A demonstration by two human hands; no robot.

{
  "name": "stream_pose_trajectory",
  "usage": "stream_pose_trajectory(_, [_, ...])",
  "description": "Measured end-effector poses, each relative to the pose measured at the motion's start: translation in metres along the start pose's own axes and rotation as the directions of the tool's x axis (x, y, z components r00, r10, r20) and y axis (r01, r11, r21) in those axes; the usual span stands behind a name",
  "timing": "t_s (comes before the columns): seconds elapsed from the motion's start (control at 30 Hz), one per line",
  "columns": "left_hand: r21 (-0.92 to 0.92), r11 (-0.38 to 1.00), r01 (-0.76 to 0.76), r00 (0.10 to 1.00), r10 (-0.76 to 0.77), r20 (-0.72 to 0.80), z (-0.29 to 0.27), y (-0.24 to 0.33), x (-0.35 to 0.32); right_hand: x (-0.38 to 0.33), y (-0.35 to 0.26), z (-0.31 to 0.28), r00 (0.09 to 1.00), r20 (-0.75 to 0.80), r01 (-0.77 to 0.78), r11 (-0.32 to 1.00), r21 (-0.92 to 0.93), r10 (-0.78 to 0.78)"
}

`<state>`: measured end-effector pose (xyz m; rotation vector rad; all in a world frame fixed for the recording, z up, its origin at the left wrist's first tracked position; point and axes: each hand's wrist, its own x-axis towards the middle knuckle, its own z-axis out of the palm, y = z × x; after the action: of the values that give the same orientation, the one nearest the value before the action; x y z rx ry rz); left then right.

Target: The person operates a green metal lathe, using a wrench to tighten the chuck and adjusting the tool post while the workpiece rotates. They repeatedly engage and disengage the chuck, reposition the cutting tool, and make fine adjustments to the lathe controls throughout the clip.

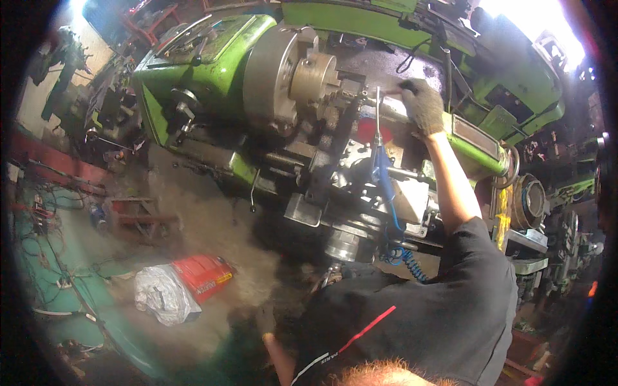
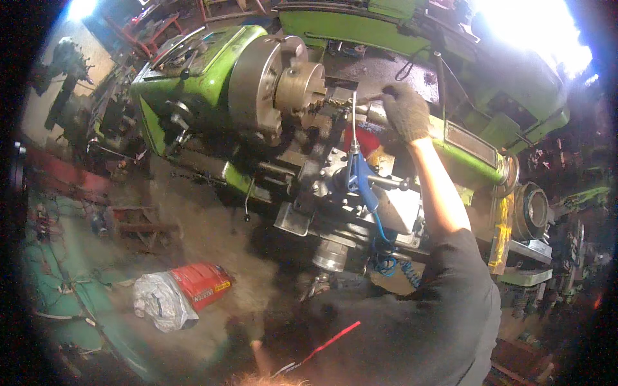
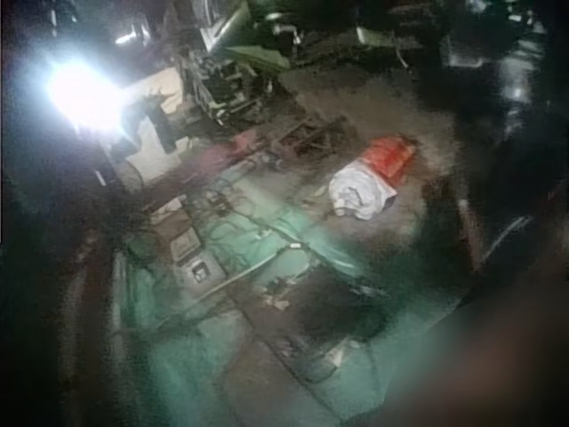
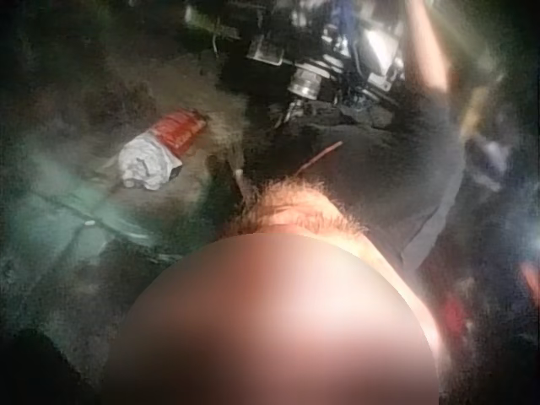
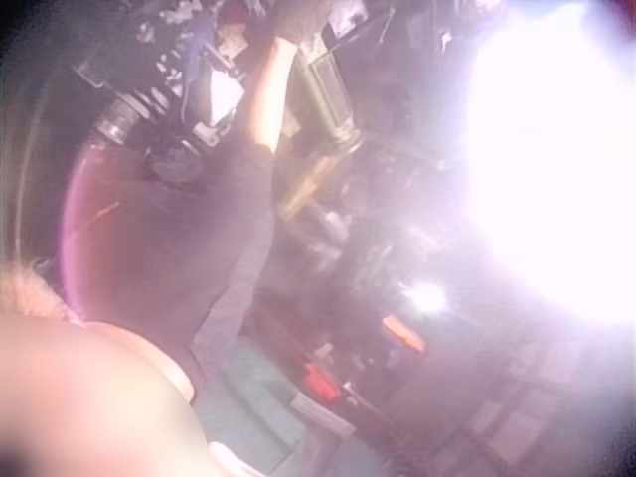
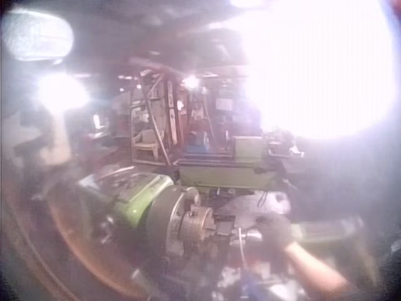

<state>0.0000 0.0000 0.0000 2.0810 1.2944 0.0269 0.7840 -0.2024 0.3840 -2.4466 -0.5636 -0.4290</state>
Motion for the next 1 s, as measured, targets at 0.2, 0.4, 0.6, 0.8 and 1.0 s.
stream_pose_trajectory(0.2, [-0.385,0.912,-0.144,0.986,0.167,0.026,-0.044,0.233,0.131,-0.047,0.019,-0.008,0.992,0.123,0.015,0.991,-0.135,0.002])
stream_pose_trajectory(0.4, [-0.281,0.749,-0.600,0.779,0.627,0.011,-0.094,0.523,0.171,-0.078,0.022,0.003,0.975,0.220,0.011,0.996,-0.086,0.008])
stream_pose_trajectory(0.6, [-0.340,0.433,-0.835,0.454,0.891,0.021,-0.061,0.608,0.191,-0.082,0.109,-0.044,0.917,-0.304,-0.340,0.904,-0.260,0.257])
stream_pose_trajectory(0.8, [-0.270,0.223,-0.937,0.237,0.971,-0.021,-0.037,0.616,0.187,-0.078,0.245,-0.176,0.699,-0.569,-0.679,0.653,-0.336,0.433])
stream_pose_trajectory(1.0, [-0.097,0.279,-0.955,0.254,0.944,0.213,-0.049,0.626,0.176,-0.092,0.364,-0.186,0.678,-0.427,-0.725,0.641,-0.254,0.598])
